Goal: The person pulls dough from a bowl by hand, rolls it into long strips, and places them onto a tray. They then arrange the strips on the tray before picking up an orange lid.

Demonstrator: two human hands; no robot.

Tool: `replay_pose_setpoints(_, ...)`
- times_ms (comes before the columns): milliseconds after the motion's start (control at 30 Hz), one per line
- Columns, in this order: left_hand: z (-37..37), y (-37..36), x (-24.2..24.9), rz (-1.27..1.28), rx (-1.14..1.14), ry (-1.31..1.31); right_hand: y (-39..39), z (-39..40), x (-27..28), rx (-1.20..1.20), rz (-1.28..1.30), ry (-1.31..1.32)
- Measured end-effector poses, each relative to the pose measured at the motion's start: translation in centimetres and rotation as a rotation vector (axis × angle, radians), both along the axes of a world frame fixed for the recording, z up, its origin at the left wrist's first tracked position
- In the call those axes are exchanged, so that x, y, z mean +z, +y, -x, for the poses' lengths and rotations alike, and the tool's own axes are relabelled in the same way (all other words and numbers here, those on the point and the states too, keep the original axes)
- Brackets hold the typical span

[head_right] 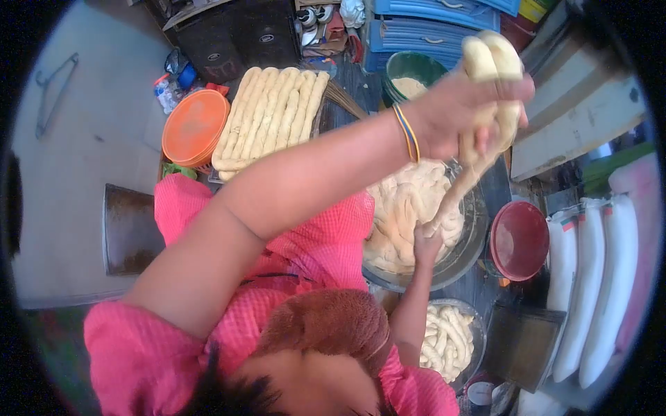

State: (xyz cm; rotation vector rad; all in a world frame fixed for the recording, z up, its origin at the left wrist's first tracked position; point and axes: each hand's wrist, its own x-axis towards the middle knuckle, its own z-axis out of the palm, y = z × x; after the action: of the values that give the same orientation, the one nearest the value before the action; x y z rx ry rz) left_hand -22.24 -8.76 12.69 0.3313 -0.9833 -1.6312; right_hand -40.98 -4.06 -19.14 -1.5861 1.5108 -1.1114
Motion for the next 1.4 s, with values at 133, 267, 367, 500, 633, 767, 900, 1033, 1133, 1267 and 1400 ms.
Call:
replay_pose_setpoints(133,-2.4,-1.0,0.1,-0.016,-0.026,0.003,0.6,3.3,-6.9,0.181,-0.309,0.060)
replay_pose_setpoints(267,-3.3,-0.1,-0.5,-0.081,0.072,-0.076,-2.0,0.9,-0.6,0.020,-0.226,-0.171)
replay_pose_setpoints(367,-4.1,0.5,-0.9,-0.065,0.149,-0.216,-4.1,-3.9,7.1,0.079,0.018,-0.266)
replay_pose_setpoints(500,-7.7,2.7,0.8,0.037,0.242,-0.444,-3.4,-12.6,15.5,0.373,0.310,-0.145)
replay_pose_setpoints(633,-12.5,5.9,2.8,0.104,0.401,-0.594,-5.1,-18.7,13.8,0.553,0.179,-0.337)
replay_pose_setpoints(767,-18.4,10.3,3.9,0.178,0.602,-0.842,-3.0,-22.7,15.0,0.683,-0.021,-0.225)
replay_pose_setpoints(900,-22.8,12.4,2.8,0.056,0.667,-1.206,-0.9,-27.7,14.4,0.856,-0.292,0.010)
replay_pose_setpoints(1033,-26.2,12.2,-1.2,-0.068,0.663,-1.389,0.3,-32.7,6.6,0.864,-0.449,-0.441)
replay_pose_setpoints(1133,-29.4,10.6,-9.6,0.068,0.773,-1.762,0.4,-32.5,3.3,0.891,-0.370,-0.096)
replay_pose_setpoints(1267,-30.3,11.3,-17.6,0.055,0.588,-1.720,-1.2,-32.6,-1.0,0.933,-0.121,-0.038)
replay_pose_setpoints(1400,-30.2,11.7,-19.5,0.065,0.603,-1.691,0.5,-33.3,3.9,0.953,-0.237,0.196)
